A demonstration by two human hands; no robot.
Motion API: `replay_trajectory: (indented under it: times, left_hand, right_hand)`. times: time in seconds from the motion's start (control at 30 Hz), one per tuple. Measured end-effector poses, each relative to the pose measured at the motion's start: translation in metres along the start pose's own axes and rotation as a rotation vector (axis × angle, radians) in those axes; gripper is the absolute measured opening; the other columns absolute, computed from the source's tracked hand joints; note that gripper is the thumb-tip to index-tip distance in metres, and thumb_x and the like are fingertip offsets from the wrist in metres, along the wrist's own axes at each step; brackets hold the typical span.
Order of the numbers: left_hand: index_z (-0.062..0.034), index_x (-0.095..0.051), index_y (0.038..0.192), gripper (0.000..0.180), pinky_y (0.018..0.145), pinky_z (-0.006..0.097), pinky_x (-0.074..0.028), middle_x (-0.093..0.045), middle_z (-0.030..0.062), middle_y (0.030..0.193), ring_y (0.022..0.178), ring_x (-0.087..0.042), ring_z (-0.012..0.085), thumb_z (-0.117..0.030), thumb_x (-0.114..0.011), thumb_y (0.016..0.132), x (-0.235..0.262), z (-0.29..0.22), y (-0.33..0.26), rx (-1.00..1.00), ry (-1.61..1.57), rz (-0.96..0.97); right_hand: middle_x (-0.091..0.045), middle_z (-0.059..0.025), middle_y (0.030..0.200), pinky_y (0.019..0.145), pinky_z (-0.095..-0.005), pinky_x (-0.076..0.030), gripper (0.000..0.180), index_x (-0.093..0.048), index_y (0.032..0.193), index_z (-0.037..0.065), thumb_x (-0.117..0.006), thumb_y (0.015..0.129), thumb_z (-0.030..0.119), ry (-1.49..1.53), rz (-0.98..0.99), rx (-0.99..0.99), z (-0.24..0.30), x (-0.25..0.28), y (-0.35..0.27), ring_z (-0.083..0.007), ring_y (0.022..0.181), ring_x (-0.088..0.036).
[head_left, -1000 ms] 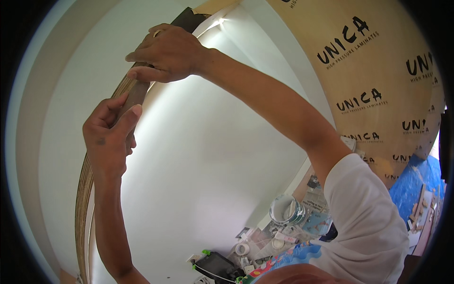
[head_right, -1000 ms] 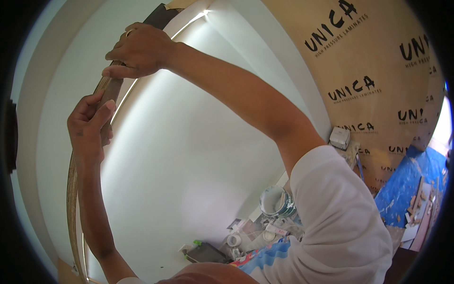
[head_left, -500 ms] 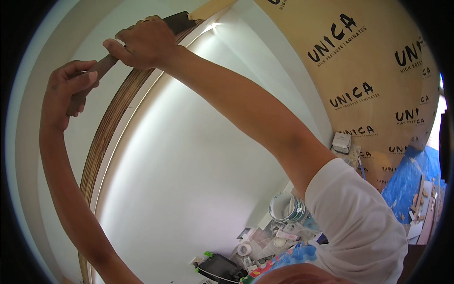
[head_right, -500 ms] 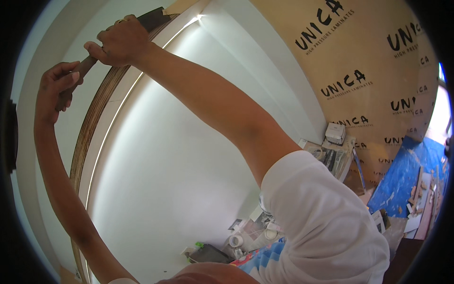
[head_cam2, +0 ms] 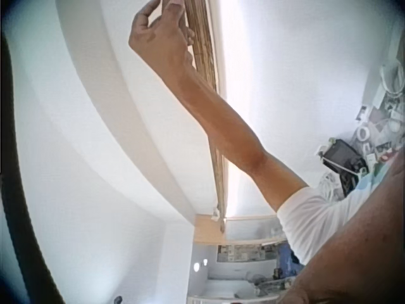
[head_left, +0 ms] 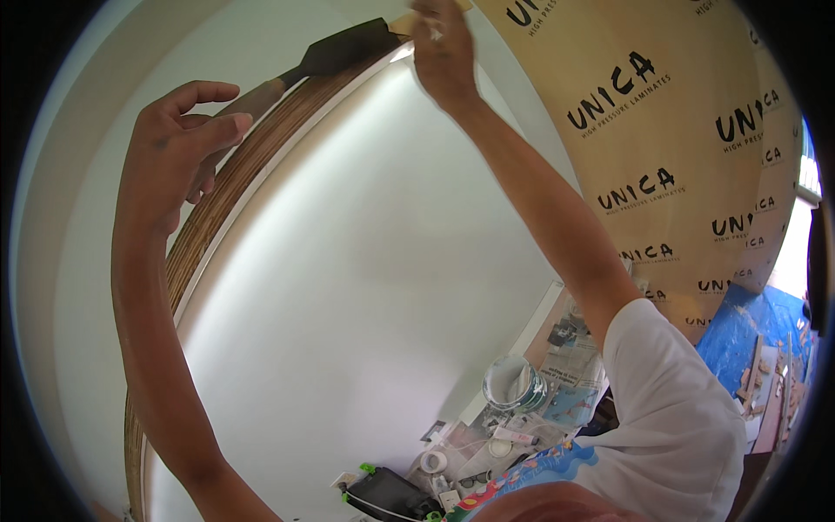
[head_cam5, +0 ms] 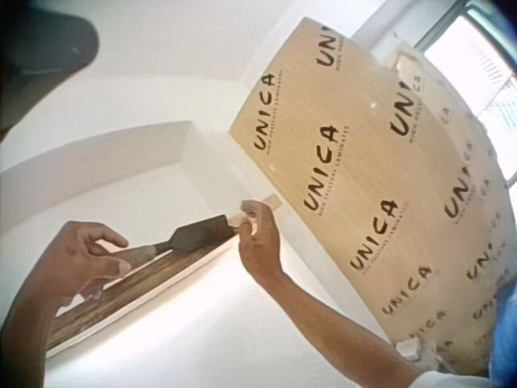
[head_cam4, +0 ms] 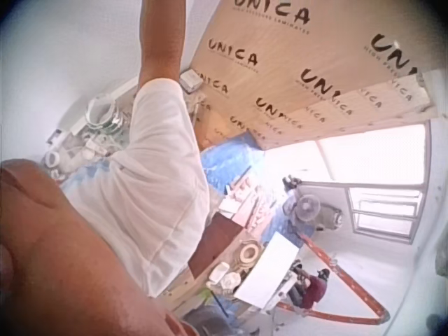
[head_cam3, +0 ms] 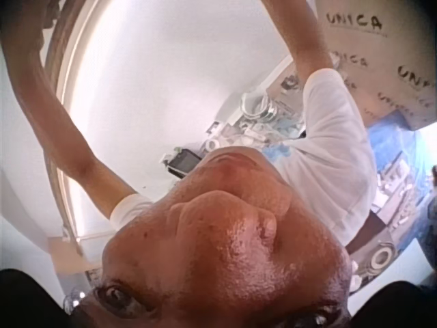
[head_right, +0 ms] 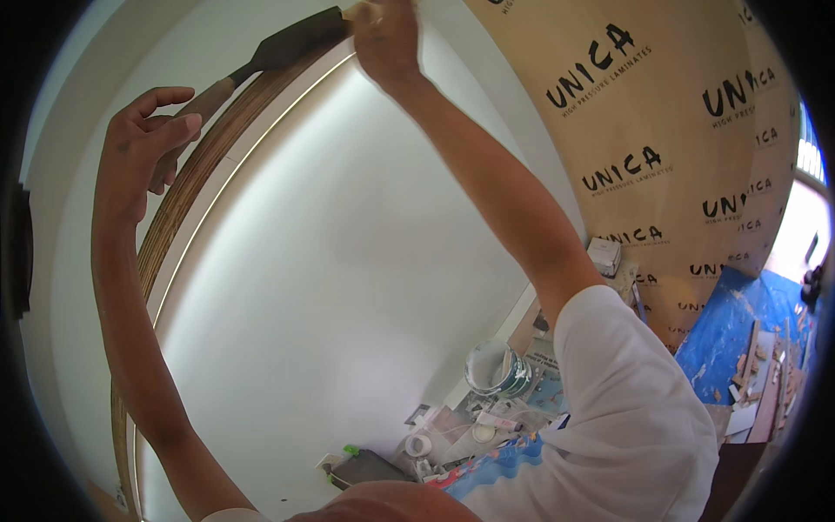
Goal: The person uses a flat metal tool to press a curved wooden molding strip against a wall. They repeatedly tap and slide the tool along the molding to secure it in place.
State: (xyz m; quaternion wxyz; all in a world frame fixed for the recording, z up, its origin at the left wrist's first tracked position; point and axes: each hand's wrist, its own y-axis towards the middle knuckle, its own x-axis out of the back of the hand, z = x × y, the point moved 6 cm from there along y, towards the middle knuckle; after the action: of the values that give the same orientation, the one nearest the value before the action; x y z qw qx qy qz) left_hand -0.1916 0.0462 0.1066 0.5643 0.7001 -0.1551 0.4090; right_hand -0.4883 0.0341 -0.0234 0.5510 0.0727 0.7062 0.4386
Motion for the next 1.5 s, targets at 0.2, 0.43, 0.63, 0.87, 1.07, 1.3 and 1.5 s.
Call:
replay_trajectory:
  times: [0.2,0.43,0.63,0.87,1.07,1.3,1.5]
  left_hand:
    - [-0.0051,-0.065,0.134,0.055,0.043,0.022,-0.033,-0.071,0.0020,0.078,0.050,-0.048,0.0040,-0.025,-0.078,0.085,0.044,0.013,-0.032,-0.096,0.156,-0.238]
    - [-0.0155,-0.066,0.134,0.046,0.087,0.042,-0.056,-0.077,0.0106,0.104,0.095,-0.074,0.0292,-0.037,-0.070,0.094,0.010,0.042,-0.037,-0.120,0.633,-0.485]
    - [-0.0165,-0.069,0.126,0.039,0.085,0.045,-0.057,-0.076,0.0098,0.103,0.093,-0.073,0.0314,-0.038,-0.068,0.094,-0.016,0.045,-0.008,-0.066,0.666,-0.421]
    - [-0.0103,-0.073,0.121,0.043,0.082,0.040,-0.056,-0.077,0.0104,0.100,0.087,-0.073,0.0273,-0.039,-0.073,0.088,-0.008,0.065,0.007,-0.060,0.456,-0.423]
    - [-0.0045,-0.073,0.120,0.048,0.075,0.034,-0.052,-0.074,0.0109,0.090,0.076,-0.067,0.0186,-0.036,-0.074,0.084,0.000,0.075,0.013,0.032,0.209,-0.264]
    - [-0.0010,-0.070,0.123,0.053,0.073,0.034,-0.051,-0.074,0.0112,0.090,0.076,-0.067,0.0187,-0.034,-0.075,0.082,-0.001,0.080,0.012,0.053,0.137,-0.269]
    - [0.0000,-0.070,0.123,0.054,0.072,0.033,-0.050,-0.074,0.0110,0.091,0.076,-0.066,0.0172,-0.034,-0.076,0.082,-0.002,0.080,0.014,0.064,0.076,-0.250]
  right_hand:
    - [-0.063,-0.0148,0.128,0.101,-0.0404,-0.049,0.051,-0.060,0.129,0.003,-0.075,0.093,0.037,-0.239,0.401,-0.164,-0.024,0.009,-0.009,-0.0254,0.118,-0.061]
    - [-0.068,-0.0171,0.108,0.093,-0.0381,-0.053,0.070,-0.061,0.126,-0.002,-0.084,0.083,0.048,-0.127,0.519,-0.486,-0.058,-0.013,0.013,-0.0274,0.102,-0.066]
    - [-0.070,-0.0085,0.102,0.086,-0.0314,-0.055,0.044,-0.069,0.125,0.009,-0.079,0.089,0.033,-0.339,0.577,-0.226,-0.044,-0.010,0.028,-0.0199,0.097,-0.068]
    - [-0.071,-0.0018,0.106,0.085,-0.0331,-0.056,0.023,-0.073,0.118,0.011,-0.068,0.099,0.022,-0.352,0.624,0.078,-0.028,-0.008,0.026,-0.0186,0.095,-0.069]
    - [-0.072,-0.0062,0.096,0.080,-0.0311,-0.054,0.026,-0.071,0.103,0.007,-0.069,0.099,0.033,-0.489,0.753,-0.117,-0.029,-0.006,0.031,-0.0177,0.088,-0.068]
    - [-0.066,-0.0075,0.085,0.073,-0.0335,-0.052,0.054,-0.065,0.093,0.004,-0.067,0.095,0.058,-0.562,0.845,-0.374,-0.043,-0.010,0.037,-0.0160,0.079,-0.062]
    - [-0.065,-0.0070,0.080,0.065,-0.0324,-0.050,0.056,-0.064,0.092,0.005,-0.060,0.097,0.061,-0.426,0.901,-0.446,-0.055,-0.022,0.042,-0.0150,0.072,-0.061]
